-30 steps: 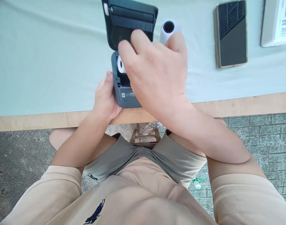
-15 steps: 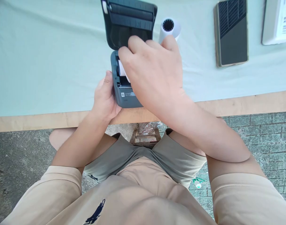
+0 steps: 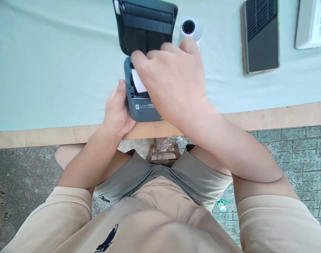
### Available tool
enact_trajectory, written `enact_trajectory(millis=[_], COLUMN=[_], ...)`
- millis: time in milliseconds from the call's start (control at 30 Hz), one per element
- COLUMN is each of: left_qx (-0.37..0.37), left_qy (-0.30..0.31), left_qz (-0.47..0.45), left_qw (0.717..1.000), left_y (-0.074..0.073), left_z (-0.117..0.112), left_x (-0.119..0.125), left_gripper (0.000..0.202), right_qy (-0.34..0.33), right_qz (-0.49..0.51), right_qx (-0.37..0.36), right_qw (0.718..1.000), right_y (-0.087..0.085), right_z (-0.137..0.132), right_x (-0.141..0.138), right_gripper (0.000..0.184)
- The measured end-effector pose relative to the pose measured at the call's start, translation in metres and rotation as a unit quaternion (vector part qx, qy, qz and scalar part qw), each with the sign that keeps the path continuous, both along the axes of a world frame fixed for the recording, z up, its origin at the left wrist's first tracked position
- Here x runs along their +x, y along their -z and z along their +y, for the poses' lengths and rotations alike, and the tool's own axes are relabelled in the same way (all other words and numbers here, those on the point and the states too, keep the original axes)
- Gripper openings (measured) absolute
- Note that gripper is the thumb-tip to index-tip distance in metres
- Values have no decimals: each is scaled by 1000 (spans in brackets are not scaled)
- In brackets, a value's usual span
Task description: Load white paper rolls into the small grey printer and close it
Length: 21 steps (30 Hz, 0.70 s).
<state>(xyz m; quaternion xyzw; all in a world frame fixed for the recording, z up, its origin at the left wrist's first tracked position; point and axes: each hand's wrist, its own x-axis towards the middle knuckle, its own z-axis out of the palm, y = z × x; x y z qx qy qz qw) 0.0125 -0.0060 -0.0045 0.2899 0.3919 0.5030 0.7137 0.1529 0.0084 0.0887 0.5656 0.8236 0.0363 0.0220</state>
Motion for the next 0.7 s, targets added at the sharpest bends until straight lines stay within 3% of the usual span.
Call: enact_trajectory(millis=[333,533,700], left_qx=[-16,-16,-24], left_qy=[-24,1,-3], left_qz=[-6,-18,-55], left_qw=[1000,1000,998], left_y=[3,-2,-5], left_z=[2,2,3], left_x=[-1,0,1], left_gripper=[34,37,33], right_qy=[5,-157,-236], right_qz=[41,108,144], right_qx=[21,77,144], right_qw=[999,979,950], right_y=[-6,14,38], right_z=[-14,-26,-31], right_x=[-1,13,28], right_gripper=[22,27,15])
